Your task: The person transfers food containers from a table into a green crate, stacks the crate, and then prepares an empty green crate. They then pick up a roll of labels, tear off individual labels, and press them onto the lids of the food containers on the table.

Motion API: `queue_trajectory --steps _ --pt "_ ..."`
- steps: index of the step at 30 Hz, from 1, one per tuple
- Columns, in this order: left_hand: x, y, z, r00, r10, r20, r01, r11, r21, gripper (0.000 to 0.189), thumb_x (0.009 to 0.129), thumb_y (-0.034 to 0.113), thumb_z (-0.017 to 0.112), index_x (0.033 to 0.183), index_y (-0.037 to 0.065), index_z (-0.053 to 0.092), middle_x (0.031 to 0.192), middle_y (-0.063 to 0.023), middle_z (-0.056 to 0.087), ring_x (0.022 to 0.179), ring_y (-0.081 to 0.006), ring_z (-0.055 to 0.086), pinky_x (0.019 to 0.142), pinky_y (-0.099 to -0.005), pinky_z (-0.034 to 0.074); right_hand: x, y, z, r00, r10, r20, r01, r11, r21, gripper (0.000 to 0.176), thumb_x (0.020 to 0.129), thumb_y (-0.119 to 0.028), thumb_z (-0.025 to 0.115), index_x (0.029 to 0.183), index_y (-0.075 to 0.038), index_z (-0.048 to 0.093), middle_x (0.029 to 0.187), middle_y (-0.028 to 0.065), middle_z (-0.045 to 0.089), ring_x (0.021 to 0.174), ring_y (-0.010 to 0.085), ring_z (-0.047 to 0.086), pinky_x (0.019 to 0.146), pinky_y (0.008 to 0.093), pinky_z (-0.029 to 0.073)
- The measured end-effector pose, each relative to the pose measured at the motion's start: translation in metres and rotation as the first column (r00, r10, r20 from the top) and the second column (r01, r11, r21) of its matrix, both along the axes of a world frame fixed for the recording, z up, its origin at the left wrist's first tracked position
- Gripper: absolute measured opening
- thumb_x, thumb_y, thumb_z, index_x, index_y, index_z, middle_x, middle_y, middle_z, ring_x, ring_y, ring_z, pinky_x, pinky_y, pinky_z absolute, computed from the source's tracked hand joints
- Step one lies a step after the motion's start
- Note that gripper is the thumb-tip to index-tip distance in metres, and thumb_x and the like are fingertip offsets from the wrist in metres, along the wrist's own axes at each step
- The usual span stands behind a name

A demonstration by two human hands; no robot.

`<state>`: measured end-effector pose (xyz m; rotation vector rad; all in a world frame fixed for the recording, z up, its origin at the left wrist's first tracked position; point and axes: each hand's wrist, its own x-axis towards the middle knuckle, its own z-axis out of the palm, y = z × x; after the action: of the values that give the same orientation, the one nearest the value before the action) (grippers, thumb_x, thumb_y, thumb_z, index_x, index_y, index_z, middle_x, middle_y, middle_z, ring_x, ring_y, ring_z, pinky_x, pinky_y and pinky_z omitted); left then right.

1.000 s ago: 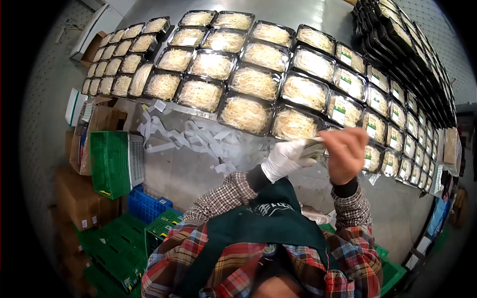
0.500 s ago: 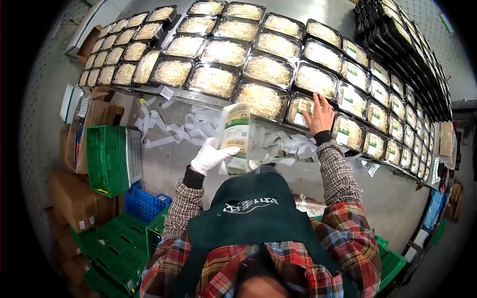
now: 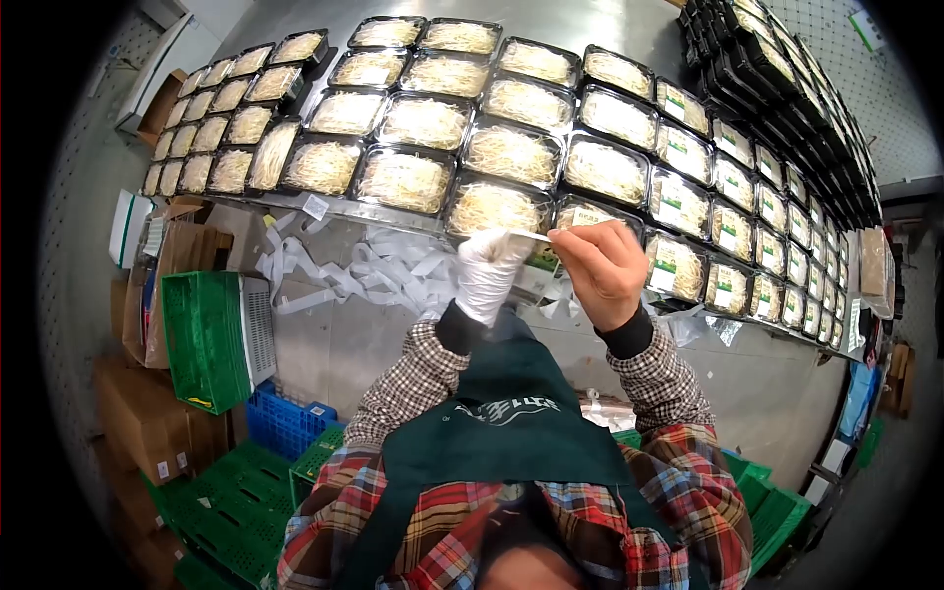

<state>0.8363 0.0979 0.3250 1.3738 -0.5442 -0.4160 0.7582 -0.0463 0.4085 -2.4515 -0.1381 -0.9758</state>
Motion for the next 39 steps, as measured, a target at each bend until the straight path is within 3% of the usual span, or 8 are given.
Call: queue_trajectory --steps 9,12,18,22,25,31,36,39 --pt "0.007 -0.012 -0.024 0.772 -0.317 -0.551 0.498 0.84 0.216 0.033 0.077 0.012 0.074 0.107 -0.001 0.065 0.094 -0.0046 0.068 0.081 -0.0099 0.062 0.071 -0.0247 0.051 0.085 -0.196 -0.114 0.928 -0.162 -0.335 0.33 0.776 0.538 0.017 0.088 -0.019 0.062 0.092 -0.003 0.062 0.08 0.0064 0.063 0.072 0.0125 0.058 0.06 0.0242 0.044" --pt "0.026 0.0 -0.041 0.79 -0.293 -0.538 0.443 0.88 0.171 0.035 0.08 0.013 0.071 0.111 -0.001 0.063 0.097 -0.0063 0.068 0.083 -0.0104 0.063 0.071 -0.0245 0.051 0.09 -0.203 -0.179 0.741 -0.413 -0.53 0.318 0.91 -0.264 0.05 0.078 -0.045 0.068 0.109 -0.007 0.058 0.102 0.0079 0.059 0.097 0.0217 0.053 0.087 0.0386 0.038" --pt "0.059 -0.022 -0.01 0.839 -0.245 -0.486 0.401 0.882 0.248 0.032 0.082 0.02 0.069 0.105 -0.002 0.065 0.087 -0.0054 0.067 0.073 -0.0082 0.058 0.065 -0.0242 0.048 0.063 -0.192 -0.163 0.7 -0.455 -0.551 0.202 0.866 -0.458 0.077 0.075 -0.06 0.063 0.131 -0.01 0.048 0.125 0.0142 0.049 0.114 0.0303 0.044 0.095 0.0436 0.035" --pt "0.077 -0.052 -0.028 0.887 -0.352 -0.299 0.46 0.736 0.497 0.035 0.081 0.02 0.069 0.108 -0.001 0.062 0.084 -0.0074 0.067 0.074 -0.0096 0.058 0.065 -0.0268 0.048 0.065 -0.122 -0.068 0.866 0.478 -0.148 0.007 0.285 0.959 0.028 0.084 -0.013 0.066 0.11 -0.004 0.062 0.11 0.0112 0.06 0.093 0.0184 0.06 0.078 0.0278 0.048" --pt "0.067 -0.094 0.014 0.977 -0.077 -0.2 0.11 0.982 0.156 0.034 0.081 0.011 0.068 0.112 0.0 0.06 0.09 -0.007 0.066 0.08 -0.0111 0.06 0.072 -0.0249 0.048 0.07 -0.115 -0.044 0.944 0.131 -0.303 0.069 0.819 0.57 0.017 0.08 0.0 0.066 0.096 -0.003 0.066 0.079 0.0065 0.064 0.068 0.0137 0.061 0.063 0.0247 0.049" --pt "0.064 -0.137 0.02 0.929 0.089 -0.361 -0.108 0.993 -0.035 0.02 0.081 0.012 0.073 0.095 0.002 0.063 0.086 -0.0015 0.065 0.078 -0.0076 0.058 0.07 -0.0232 0.048 0.092 -0.142 -0.012 0.998 0.031 0.047 -0.026 0.993 -0.111 0.028 0.064 -0.002 0.07 0.089 -0.015 0.069 0.079 -0.0021 0.063 0.074 0.0185 0.056 0.071 0.033 0.042" --pt "0.051 -0.131 -0.034 0.852 -0.197 -0.484 0.262 0.962 0.069 0.031 0.082 0.005 0.067 0.111 -0.004 0.061 0.096 -0.005 0.068 0.083 -0.009 0.062 0.074 -0.0232 0.051 0.141 -0.254 -0.026 0.943 -0.331 -0.028 0.299 0.808 0.508 0.014 0.085 -0.01 0.065 0.098 -0.004 0.068 0.085 0.0043 0.066 0.079 0.0106 0.058 0.072 0.0249 0.047" --pt "0.06 -0.121 -0.034 0.814 -0.052 -0.578 0.104 0.993 0.057 0.027 0.086 0.003 0.062 0.112 -0.003 0.061 0.097 -0.005 0.067 0.081 -0.0079 0.062 0.073 -0.0221 0.051 0.159 -0.268 -0.052 0.91 0.281 -0.303 0.037 0.674 0.737 0.024 0.082 -0.015 0.07 0.102 -0.003 0.066 0.087 0.0051 0.066 0.08 0.0108 0.058 0.072 0.0259 0.048"
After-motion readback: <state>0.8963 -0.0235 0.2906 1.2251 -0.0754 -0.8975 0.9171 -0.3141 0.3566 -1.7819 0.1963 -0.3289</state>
